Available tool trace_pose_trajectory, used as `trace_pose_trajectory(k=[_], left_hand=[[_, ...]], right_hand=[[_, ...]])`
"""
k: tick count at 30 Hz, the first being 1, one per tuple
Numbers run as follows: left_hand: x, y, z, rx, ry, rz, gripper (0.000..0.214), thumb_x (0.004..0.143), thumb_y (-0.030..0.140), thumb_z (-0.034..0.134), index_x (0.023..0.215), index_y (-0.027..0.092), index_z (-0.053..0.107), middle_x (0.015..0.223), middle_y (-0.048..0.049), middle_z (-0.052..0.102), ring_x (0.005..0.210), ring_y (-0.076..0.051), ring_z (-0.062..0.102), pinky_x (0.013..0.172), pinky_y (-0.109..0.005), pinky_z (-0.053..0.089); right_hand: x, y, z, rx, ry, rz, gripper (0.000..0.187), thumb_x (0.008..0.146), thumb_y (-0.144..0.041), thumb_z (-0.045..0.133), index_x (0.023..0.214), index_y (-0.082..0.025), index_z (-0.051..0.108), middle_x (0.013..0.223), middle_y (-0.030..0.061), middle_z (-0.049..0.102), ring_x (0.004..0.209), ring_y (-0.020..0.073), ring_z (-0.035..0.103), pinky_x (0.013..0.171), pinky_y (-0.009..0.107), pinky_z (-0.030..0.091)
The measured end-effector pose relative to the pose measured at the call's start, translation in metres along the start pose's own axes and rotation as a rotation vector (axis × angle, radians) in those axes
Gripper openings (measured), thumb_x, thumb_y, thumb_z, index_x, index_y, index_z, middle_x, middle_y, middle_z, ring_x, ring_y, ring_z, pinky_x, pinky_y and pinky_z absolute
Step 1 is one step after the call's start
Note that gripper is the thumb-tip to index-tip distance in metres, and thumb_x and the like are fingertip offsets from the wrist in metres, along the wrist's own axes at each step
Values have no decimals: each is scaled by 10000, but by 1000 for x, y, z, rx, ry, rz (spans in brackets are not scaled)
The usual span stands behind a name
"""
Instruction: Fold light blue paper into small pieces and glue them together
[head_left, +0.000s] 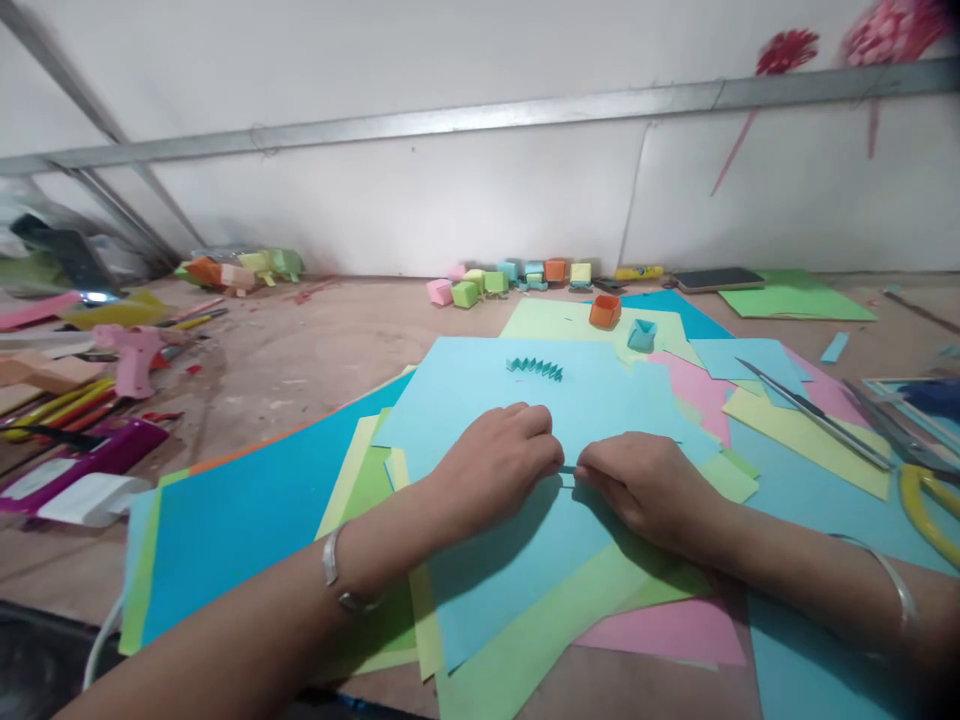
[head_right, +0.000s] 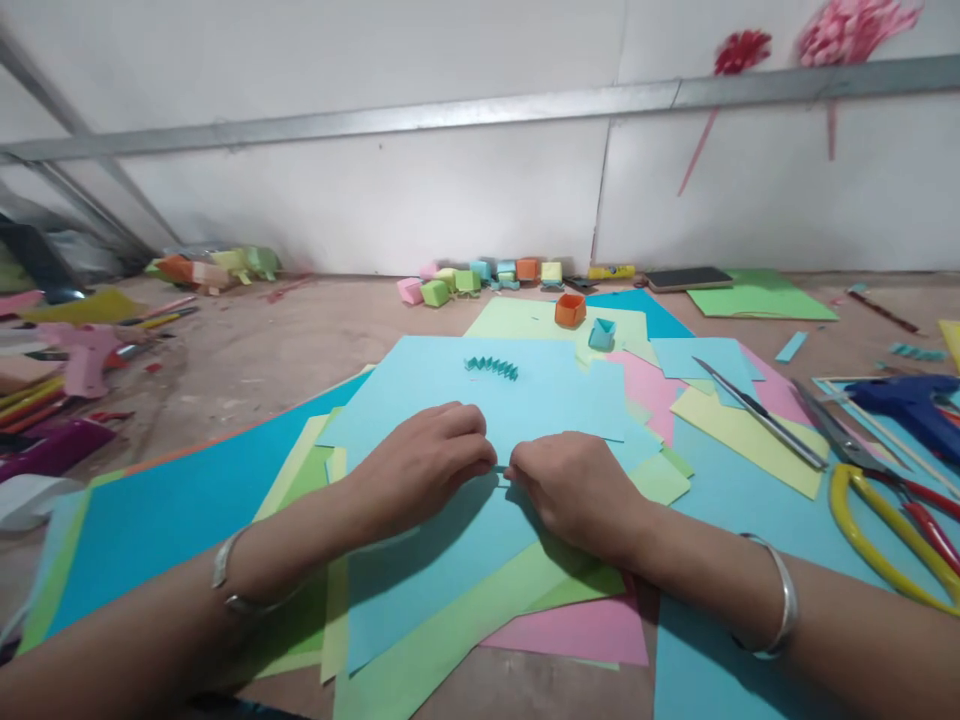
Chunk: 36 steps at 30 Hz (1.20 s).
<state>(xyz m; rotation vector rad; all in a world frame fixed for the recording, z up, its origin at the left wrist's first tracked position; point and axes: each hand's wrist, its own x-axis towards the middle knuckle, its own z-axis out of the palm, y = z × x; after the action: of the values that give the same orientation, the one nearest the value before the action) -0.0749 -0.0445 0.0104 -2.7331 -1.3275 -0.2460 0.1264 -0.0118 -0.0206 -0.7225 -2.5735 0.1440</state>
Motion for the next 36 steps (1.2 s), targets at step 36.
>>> trace_pose_trajectory(k=[36], left_hand=[[3, 0, 6, -1721, 94, -659, 284, 661, 354, 777, 775, 102, 716, 603, -29, 674, 538, -105, 605, 545, -226, 462]], right_hand=[[2, 2, -17, 709, 27, -121, 192, 979, -290, 478, 999, -249, 665, 827, 26, 710, 726, 140, 668, 659, 245, 530]])
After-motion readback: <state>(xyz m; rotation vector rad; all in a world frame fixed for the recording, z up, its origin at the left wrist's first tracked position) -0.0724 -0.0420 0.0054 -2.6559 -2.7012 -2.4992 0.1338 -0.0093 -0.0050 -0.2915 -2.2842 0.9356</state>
